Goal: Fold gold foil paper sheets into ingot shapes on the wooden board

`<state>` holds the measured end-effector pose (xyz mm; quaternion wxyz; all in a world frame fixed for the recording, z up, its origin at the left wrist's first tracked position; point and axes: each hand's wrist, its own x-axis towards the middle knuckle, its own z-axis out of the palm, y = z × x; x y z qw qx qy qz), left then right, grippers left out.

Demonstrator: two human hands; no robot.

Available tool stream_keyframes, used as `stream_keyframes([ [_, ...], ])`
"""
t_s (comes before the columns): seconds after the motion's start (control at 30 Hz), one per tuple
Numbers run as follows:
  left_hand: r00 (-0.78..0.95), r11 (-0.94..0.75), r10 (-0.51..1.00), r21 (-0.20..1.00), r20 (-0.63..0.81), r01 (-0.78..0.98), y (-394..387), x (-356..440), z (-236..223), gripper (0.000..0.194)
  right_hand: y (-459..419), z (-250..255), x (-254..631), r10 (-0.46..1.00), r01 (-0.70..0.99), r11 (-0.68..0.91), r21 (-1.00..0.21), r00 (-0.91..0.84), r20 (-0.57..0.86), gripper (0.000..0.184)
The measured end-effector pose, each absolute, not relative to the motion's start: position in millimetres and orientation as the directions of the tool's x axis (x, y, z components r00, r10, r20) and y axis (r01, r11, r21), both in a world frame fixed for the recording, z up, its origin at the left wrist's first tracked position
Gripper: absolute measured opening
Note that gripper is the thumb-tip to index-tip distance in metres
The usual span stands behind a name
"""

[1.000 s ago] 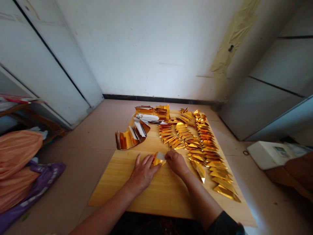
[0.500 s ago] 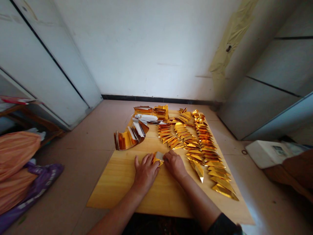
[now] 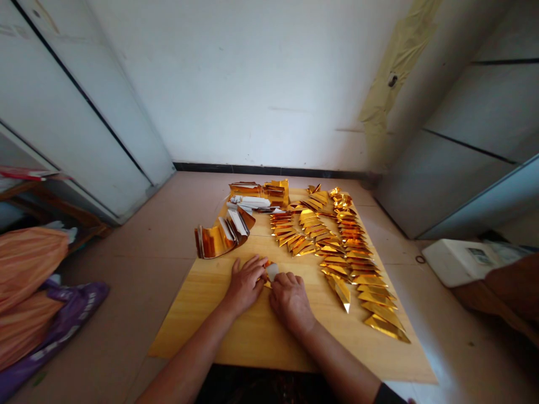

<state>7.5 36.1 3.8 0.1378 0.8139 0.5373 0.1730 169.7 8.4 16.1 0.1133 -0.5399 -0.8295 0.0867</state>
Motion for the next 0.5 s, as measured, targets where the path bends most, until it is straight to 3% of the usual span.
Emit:
stream_keyframes([
  [0.2, 0.425, -0.429, 0.899, 0.416, 0.107, 0.802, 38.4, 3.1, 5.4, 0.025, 11.5, 15.1, 171.1, 0.907, 0.859, 0.421, -0.291, -0.396, 0.146, 0.019],
  [0.5, 0.417, -0.401, 0.907, 0.434, 0.063, 0.807, 42.1, 1.9, 7.0, 0.017, 5.0, 7.9, 179.3, 0.842, 0.819, 0.536, -0.205, -0.501, 0.198, 0.018],
])
